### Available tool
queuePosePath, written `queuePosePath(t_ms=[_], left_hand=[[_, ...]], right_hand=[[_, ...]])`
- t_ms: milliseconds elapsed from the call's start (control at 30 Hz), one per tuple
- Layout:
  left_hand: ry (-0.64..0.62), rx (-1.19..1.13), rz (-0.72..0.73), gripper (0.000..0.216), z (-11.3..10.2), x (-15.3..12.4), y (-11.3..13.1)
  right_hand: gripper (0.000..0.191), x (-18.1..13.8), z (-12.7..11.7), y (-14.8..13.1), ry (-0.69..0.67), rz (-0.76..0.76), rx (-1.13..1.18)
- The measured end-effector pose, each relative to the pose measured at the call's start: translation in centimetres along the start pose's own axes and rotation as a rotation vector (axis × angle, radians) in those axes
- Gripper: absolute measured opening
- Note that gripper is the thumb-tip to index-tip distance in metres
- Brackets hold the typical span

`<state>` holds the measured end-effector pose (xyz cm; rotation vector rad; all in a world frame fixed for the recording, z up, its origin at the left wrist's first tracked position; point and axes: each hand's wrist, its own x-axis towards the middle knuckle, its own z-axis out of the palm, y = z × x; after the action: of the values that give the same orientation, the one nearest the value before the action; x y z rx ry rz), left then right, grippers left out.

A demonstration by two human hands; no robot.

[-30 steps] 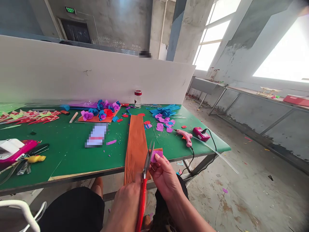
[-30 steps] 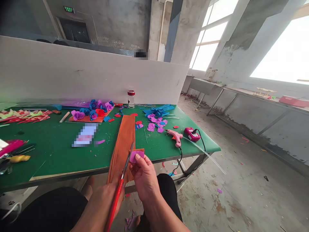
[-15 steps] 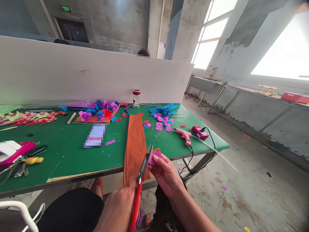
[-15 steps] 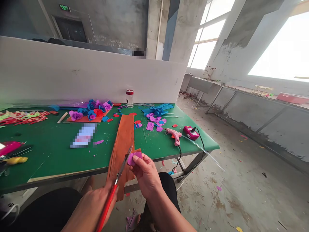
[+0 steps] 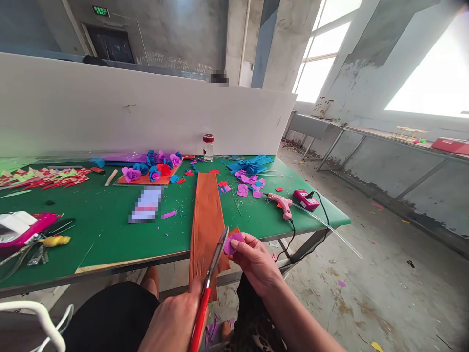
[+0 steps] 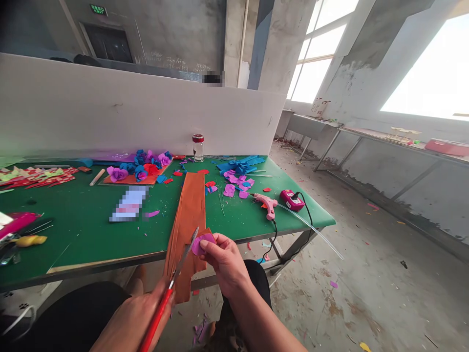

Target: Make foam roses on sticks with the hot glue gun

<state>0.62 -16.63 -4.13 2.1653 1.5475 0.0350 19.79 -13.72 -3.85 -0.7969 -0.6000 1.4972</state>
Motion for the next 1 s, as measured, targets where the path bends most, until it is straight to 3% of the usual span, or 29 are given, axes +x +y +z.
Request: queuePosePath(t_ms=[267,667,1000], left_hand=[[0.089,-0.151,-0.046,0.027,-0.7,-1.3,-1.0],[-0.098,0.086,0.003,0.021,-3.6,-2.8,-1.3],[-0.108,0.154,0.085,0.030,-3.0,-3.0,-1.9]], right_hand=[[0.028,0.1,-0.1,-0.4,0.052,-0.014,-0.078],[0.027,-1.4,-0.4,-0.2,-0.021,0.103,-0.061],[0.026,-1.9,-0.4,0.6,-0.046,0.118,-0.032]])
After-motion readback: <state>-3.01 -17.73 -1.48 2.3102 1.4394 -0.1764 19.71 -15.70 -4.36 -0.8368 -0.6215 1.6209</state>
